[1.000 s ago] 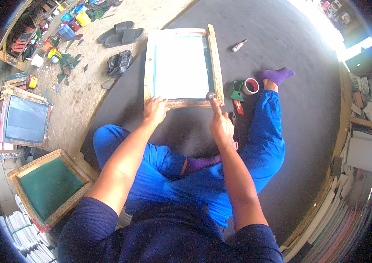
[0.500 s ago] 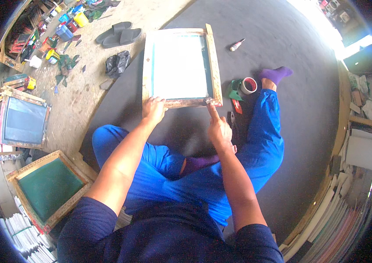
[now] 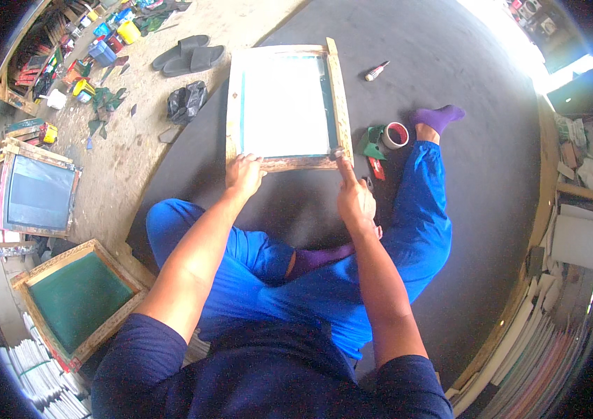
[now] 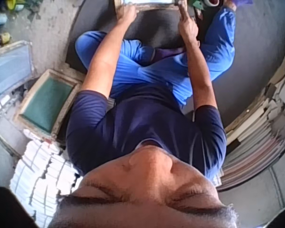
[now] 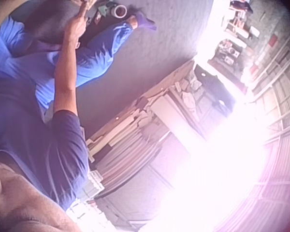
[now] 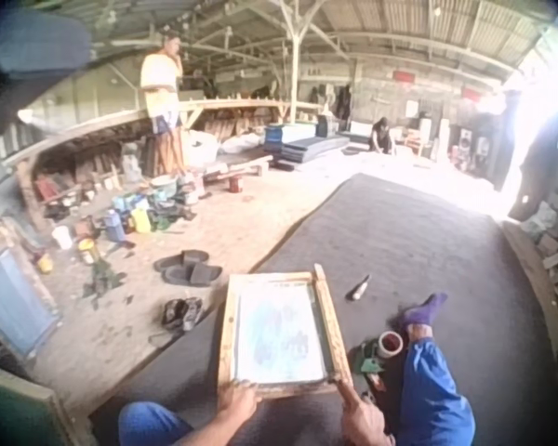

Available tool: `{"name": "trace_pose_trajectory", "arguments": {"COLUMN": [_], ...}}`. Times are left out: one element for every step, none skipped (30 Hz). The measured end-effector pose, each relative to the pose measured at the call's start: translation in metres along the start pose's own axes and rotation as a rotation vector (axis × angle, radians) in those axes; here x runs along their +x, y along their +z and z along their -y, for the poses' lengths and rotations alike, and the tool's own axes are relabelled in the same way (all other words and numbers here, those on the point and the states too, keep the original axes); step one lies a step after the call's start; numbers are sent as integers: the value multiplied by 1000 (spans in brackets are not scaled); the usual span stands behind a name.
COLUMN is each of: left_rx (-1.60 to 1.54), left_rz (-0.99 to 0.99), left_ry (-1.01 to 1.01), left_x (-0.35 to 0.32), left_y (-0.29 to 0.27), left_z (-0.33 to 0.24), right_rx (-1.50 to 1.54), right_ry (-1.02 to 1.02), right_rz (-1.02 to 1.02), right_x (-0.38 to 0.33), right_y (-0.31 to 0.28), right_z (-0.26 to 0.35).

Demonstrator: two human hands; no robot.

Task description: The person sits on the floor and assembles a wooden screen frame. They align the mesh, use a hammer to secure nails along the frame edges, and apply tape to reinforce the corners and edges.

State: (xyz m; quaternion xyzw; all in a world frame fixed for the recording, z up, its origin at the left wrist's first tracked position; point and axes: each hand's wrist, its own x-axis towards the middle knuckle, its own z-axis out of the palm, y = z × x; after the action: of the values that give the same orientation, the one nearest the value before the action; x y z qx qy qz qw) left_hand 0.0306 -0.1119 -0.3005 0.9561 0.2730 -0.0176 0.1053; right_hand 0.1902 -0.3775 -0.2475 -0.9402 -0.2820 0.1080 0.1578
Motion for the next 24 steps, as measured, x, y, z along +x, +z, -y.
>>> {"name": "trace_pose_trajectory", "arguments": {"left_rx": [4, 9, 2, -2, -6, 2, 11, 20, 5, -9, -23, -21, -18, -16, -17, -18, -18, -26, -33, -40, -46, -54, -62, -49], "left_rz": [6, 13, 7, -4, -15, -13, -11, -9, -2, 11, 24, 10, -4, -17, -20, -22, -25, -41, -58, -74, -62, -42, -22, -9], "left_ry": [2, 3, 7, 7, 7, 9, 9, 10, 0, -10, -21, -16, -11, -5, 1, 7, 14, 18, 23, 27, 14, 2, -10, -2], "left_x": [0, 1, -1, 0, 1, 1, 0, 0, 4, 4, 3, 3, 2, 2, 1, 2, 2, 2, 1, 2, 4, 4, 3, 1], "left_y": [-1, -2, -1, 0, 1, 4, 5, 7, 4, 0, -2, -2, -3, -3, -2, 2, 5, 5, 6, 7, 5, 4, 4, 3], "left_z": [-2, -3, -6, -4, -3, -1, 2, 5, 1, -3, -6, -6, -5, -4, -3, -1, 0, 1, 3, 4, 2, -1, -4, -3], "right_rx": [22, 15, 6, -1, -5, -9, -4, 1, -41, -37, -34, -27, -17, -29, -42, -56, -30, -23, -17, -10, -6, -4, -2, -9], "right_ry": [69, 60, 58, 51, 28, -2, 29, 60, 66, 41, 17, -19, 9, 31, 57, 84, 39, 42, 45, 47, 32, 21, 10, 11], "right_rz": [-9, 7, 23, 37, 27, 14, 9, 3, 22, 21, 20, 19, 27, 24, 24, 24, -23, -16, -9, -1, -26, -44, -63, -42], "right_x": [-2, 0, -2, 1, 2, 6, 3, 1, 1, 3, 5, 9, 11, 12, 8, 6, 9, 11, 12, 14, 14, 9, 6, 6], "right_y": [-3, 0, 6, 11, 15, 16, 0, -8, -2, 5, 12, 9, 4, 5, 7, 9, 15, 11, 5, 1, 8, 19, 28, 28], "right_z": [4, 0, -11, -17, -24, -27, -9, 1, -10, -21, -33, -30, -25, -23, -24, -25, -30, -27, -23, -20, -26, -34, -43, -44]}}
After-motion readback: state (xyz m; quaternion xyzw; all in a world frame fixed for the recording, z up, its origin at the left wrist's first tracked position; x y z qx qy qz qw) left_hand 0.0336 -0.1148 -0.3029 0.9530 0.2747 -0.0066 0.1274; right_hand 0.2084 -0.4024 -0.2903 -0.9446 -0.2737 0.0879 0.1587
